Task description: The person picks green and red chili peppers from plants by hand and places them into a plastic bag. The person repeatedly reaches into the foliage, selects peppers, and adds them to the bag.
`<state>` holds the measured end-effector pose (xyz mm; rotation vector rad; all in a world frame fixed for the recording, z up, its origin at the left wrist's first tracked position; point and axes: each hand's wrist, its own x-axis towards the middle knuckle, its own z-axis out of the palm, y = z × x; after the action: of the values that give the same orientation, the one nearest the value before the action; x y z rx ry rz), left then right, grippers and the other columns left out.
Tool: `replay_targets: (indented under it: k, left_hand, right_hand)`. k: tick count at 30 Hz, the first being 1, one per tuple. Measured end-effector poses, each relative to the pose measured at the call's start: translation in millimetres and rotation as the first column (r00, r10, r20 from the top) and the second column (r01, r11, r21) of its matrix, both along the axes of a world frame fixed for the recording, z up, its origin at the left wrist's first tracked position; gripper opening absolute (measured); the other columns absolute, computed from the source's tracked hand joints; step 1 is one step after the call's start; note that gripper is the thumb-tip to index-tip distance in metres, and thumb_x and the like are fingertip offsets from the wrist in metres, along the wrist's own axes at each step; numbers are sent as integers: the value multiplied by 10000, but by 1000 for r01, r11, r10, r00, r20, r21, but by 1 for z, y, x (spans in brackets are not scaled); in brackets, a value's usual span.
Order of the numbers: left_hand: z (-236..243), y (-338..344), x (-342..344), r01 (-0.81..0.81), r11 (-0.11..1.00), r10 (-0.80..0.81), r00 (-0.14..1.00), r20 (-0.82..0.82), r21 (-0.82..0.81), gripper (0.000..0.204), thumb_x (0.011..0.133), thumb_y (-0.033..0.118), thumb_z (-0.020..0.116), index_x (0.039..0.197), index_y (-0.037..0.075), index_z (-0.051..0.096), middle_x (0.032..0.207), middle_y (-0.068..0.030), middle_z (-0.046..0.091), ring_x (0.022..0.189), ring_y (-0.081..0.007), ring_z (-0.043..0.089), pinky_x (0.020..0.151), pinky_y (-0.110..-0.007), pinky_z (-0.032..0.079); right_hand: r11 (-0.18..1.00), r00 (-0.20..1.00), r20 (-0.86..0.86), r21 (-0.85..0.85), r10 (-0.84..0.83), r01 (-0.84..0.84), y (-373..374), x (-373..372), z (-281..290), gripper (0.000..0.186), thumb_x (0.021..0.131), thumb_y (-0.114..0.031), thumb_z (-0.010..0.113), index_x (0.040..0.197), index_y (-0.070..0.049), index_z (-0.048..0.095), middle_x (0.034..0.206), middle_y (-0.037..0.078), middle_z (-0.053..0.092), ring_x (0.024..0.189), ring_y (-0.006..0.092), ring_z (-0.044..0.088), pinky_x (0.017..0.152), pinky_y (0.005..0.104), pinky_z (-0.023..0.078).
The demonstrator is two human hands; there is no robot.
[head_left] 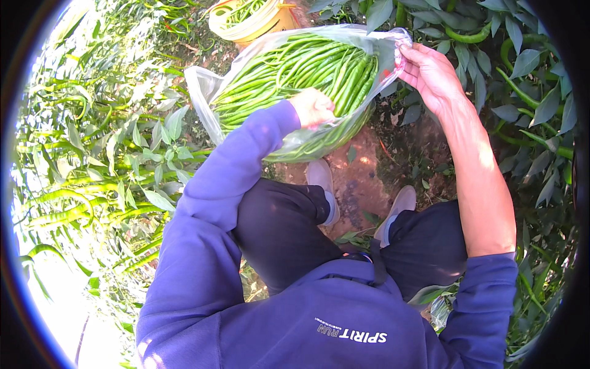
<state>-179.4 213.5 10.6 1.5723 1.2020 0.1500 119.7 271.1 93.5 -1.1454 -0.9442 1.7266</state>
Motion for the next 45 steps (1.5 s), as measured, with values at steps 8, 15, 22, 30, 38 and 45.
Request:
replay_targets:
  k: [8, 15, 22, 30, 38, 45]
  left_hand:
    - [-10, -10, 48, 386, 860, -189, 850, -492, 334, 239, 884, 292, 667, 912, 70, 751, 881, -212, 725, 857, -423, 695, 800, -489, 556]
    - [4, 0, 62, 259, 847, -24, 891, -453, 464, 398, 972, 382, 591, 1085, 2, 632, 931, -268, 712, 904, -456, 688, 838, -550, 536]
    - [1, 11, 90, 238, 854, 97, 800, -592, 463, 299, 957, 254, 604, 1057, -27, 621, 916, -208, 742, 887, -371, 734, 802, -480, 581]
    - [22, 9, 87, 299, 818, 70, 797, -600, 492, 373, 957, 342, 628, 1029, -21, 675, 893, -212, 737, 884, -396, 726, 806, -482, 580]
    - [18, 12, 93, 184, 836, 80, 892, -446, 518, 323, 968, 299, 603, 1058, -7, 650, 922, -239, 725, 906, -425, 707, 844, -518, 553]
    - [12, 22, 57, 109, 793, 150, 919, -366, 600, 455, 966, 425, 603, 1182, 29, 660, 1034, -227, 721, 1009, -397, 696, 902, -498, 547]
  right_hand:
    - [1000, 1000, 8, 4, 13, -13, -2, -7, 1, 140, 1015, -161, 630, 1091, -55, 680, 981, 11, 712, 900, 112, 669, 881, 295, 562]
    - [999, 999, 37, 1, -33, 33, -4, -6, 5, 165, 1020, -169, 626, 1116, -46, 679, 994, 13, 713, 905, 107, 668, 887, 294, 559]
    - [1000, 1000, 15, 1, -1, 1, -3, -6, 2, 183, 1025, -172, 620, 1148, -42, 663, 1009, 9, 713, 917, 105, 670, 868, 278, 551]
    - [1000, 1000, 13, 6, 27, -27, -3, 2, 4, 190, 1028, -172, 618, 1164, -46, 660, 1022, 14, 721, 911, 103, 676, 851, 277, 561]
    - [1000, 1000, -10, 2, 28, -28, 2, 2, -1, 163, 1023, -147, 619, 1147, -48, 658, 1010, 16, 722, 897, 102, 679, 852, 290, 577]
    - [1000, 1000, 13, -2, 27, -27, 2, 6, -1, 164, 1020, -158, 630, 1148, -58, 657, 985, 6, 717, 890, 93, 676, 840, 276, 573]
